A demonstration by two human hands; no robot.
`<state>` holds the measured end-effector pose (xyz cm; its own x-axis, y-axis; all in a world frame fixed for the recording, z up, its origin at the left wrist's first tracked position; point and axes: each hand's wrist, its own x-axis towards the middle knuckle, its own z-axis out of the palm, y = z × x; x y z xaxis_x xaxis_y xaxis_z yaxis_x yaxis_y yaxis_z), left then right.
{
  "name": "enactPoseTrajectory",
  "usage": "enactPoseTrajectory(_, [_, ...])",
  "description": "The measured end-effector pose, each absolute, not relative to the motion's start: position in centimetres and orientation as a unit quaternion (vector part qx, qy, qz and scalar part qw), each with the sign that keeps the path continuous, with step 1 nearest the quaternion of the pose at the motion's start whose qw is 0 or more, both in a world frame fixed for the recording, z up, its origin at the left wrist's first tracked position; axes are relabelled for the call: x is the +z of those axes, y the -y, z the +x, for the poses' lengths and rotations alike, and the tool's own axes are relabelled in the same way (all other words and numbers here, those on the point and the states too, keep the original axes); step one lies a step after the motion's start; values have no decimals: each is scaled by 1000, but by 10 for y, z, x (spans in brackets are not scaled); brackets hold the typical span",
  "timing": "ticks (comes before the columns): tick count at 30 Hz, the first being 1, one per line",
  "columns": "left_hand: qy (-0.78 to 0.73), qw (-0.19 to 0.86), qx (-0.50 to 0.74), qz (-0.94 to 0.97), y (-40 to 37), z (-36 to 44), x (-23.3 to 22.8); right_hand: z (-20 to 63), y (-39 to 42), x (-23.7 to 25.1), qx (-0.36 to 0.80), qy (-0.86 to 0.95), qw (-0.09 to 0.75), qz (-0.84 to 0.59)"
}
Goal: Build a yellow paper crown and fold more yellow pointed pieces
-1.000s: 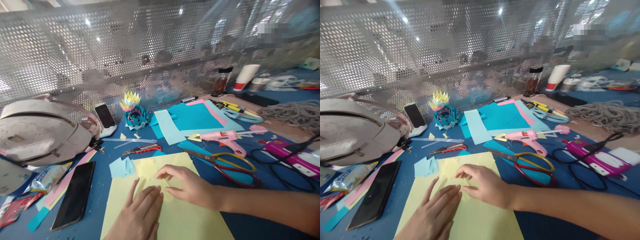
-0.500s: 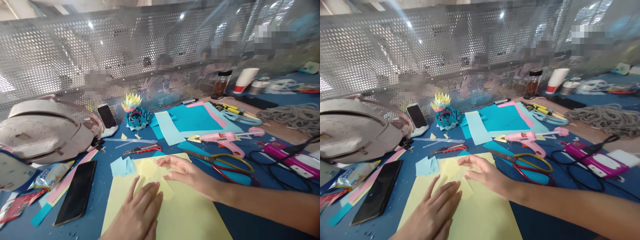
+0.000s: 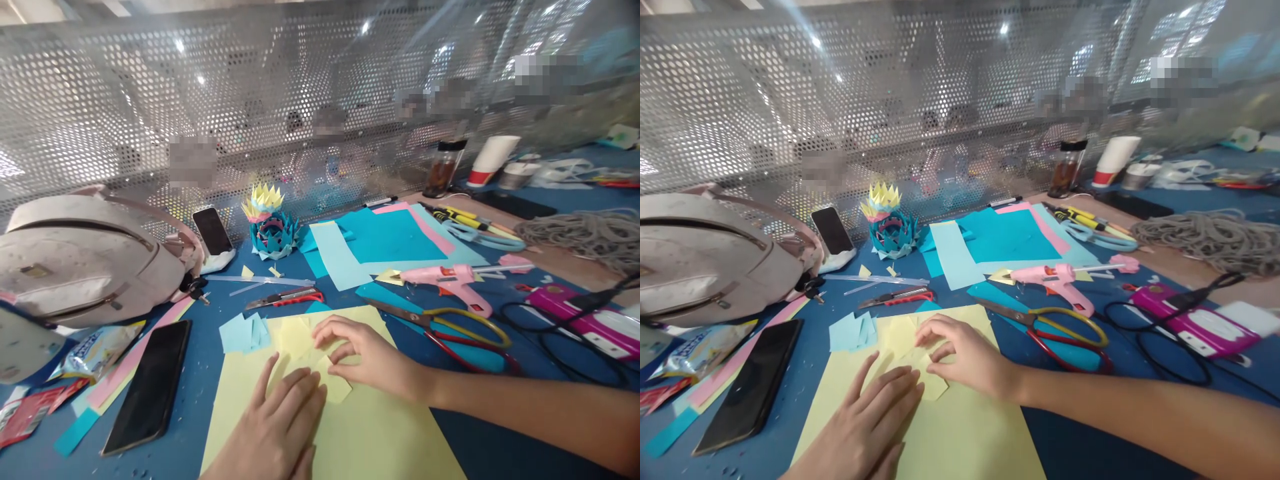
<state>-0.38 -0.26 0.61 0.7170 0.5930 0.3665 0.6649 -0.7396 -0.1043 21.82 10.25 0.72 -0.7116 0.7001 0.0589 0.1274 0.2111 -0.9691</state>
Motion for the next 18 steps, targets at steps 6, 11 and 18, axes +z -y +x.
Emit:
enactPoseTrajectory(6, [344, 127, -143, -919, 3, -5, 4, 218, -103, 8, 514, 775, 221, -295])
enactPoseTrajectory(11, [343, 130, -142, -920, 2, -6, 4, 219, -101, 6, 462, 814, 232, -266])
enactPoseTrajectory(18, [345, 141, -130, -919, 2, -7, 0, 223, -96, 5, 381, 864, 254, -211])
